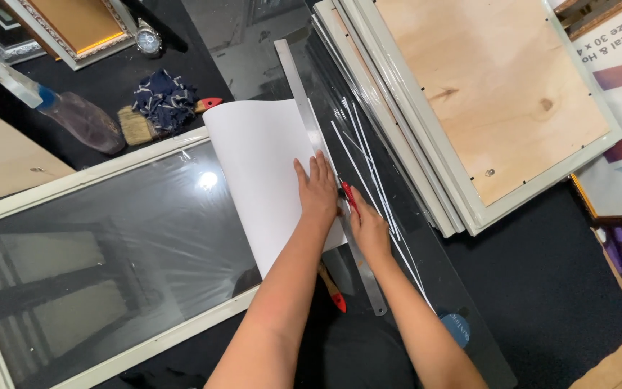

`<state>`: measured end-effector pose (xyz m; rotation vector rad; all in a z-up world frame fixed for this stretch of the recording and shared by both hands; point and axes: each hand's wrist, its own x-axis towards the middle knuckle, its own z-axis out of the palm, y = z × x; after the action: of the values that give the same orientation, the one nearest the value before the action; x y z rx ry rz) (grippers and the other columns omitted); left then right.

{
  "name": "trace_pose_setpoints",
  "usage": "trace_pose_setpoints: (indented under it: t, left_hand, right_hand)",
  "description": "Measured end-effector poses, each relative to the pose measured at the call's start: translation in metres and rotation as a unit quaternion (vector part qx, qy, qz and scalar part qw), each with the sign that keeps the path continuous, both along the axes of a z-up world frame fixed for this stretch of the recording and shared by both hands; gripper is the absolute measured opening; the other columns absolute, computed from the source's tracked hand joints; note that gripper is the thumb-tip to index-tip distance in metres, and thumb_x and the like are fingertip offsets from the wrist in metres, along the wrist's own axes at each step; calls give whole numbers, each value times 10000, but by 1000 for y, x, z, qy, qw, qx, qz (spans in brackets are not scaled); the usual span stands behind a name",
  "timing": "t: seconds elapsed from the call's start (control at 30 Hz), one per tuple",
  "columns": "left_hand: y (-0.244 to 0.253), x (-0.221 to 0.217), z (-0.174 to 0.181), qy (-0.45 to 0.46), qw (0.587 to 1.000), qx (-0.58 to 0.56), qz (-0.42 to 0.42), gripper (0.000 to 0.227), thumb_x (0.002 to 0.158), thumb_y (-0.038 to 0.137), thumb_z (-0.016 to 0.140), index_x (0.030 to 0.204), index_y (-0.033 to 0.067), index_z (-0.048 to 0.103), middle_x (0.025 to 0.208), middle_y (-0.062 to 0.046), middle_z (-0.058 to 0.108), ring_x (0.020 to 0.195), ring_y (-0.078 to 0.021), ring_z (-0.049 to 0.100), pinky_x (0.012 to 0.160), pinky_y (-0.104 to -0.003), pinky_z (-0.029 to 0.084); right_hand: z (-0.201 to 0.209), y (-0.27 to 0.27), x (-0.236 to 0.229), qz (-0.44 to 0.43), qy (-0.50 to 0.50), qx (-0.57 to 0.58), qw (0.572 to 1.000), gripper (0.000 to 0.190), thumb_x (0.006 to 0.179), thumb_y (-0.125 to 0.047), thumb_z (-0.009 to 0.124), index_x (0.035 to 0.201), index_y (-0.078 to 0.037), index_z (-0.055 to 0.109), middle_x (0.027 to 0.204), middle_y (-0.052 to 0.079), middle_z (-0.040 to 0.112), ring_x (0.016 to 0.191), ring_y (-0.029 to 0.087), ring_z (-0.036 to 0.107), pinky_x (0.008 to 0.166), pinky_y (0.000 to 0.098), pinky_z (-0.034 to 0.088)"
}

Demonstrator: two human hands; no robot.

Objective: A person measures and cuts a white mat board using a metal ruler and a utility knife, then checks the fit by placing it inside a picture frame.

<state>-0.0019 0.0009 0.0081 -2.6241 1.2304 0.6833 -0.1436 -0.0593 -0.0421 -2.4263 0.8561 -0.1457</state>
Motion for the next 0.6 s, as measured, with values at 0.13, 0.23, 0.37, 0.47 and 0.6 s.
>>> trace_pose_setpoints:
  t: [0.13, 0.23, 0.37, 0.47, 0.6]
  left_hand:
    - [2, 0, 8, 3, 1000, 1, 5, 764, 1001, 263, 587, 1612, 6, 205, 1701, -186, 174, 1563, -329, 166, 1194, -725, -70]
    - [-2, 1, -5, -7, 1000, 0, 2, 801, 983, 280, 618, 1613, 6, 206, 1702, -184, 175, 1563, -323, 172, 1195, -724, -70]
    - [-10, 2, -40, -4, 1000, 7, -5, 1003, 882, 415, 753, 1608, 0, 200, 1696, -208, 172, 1564, -345, 160, 1192, -748, -89]
    - [-9, 2, -36, -6, 1000, 8, -5, 1099, 819, 504, 786, 1608, 3, 206, 1693, -205, 186, 1561, -338, 170, 1199, -744, -83]
    - [-5, 3, -23, -4, 1000, 6, -3, 1219, 739, 613, 827, 1607, 7, 222, 1690, -206, 199, 1556, -339, 184, 1201, -741, -71]
  right_hand:
    - [8, 8, -17, 3, 12, -2, 1000, 484, 1024, -124, 550, 1505, -174, 527, 1322, 213, 666, 1148, 359, 683, 918, 469, 595]
    - [12, 13, -26, -1, 15, 9, 1000, 500, 1024, -119, 548, 1520, -168, 509, 1316, 229, 664, 1146, 374, 682, 930, 472, 588]
    - [17, 18, -43, -1, 24, 2, 1000, 499, 1019, -132, 552, 1514, -185, 516, 1281, 222, 686, 1123, 368, 694, 915, 470, 597]
    - [12, 21, -60, 0, 33, -13, 999, 502, 1018, -147, 553, 1514, -205, 513, 1255, 221, 698, 1104, 373, 698, 898, 484, 602]
    - [21, 31, -81, -10, 33, -3, 999, 477, 1021, -165, 546, 1495, -209, 536, 1260, 206, 702, 1093, 369, 706, 890, 476, 600]
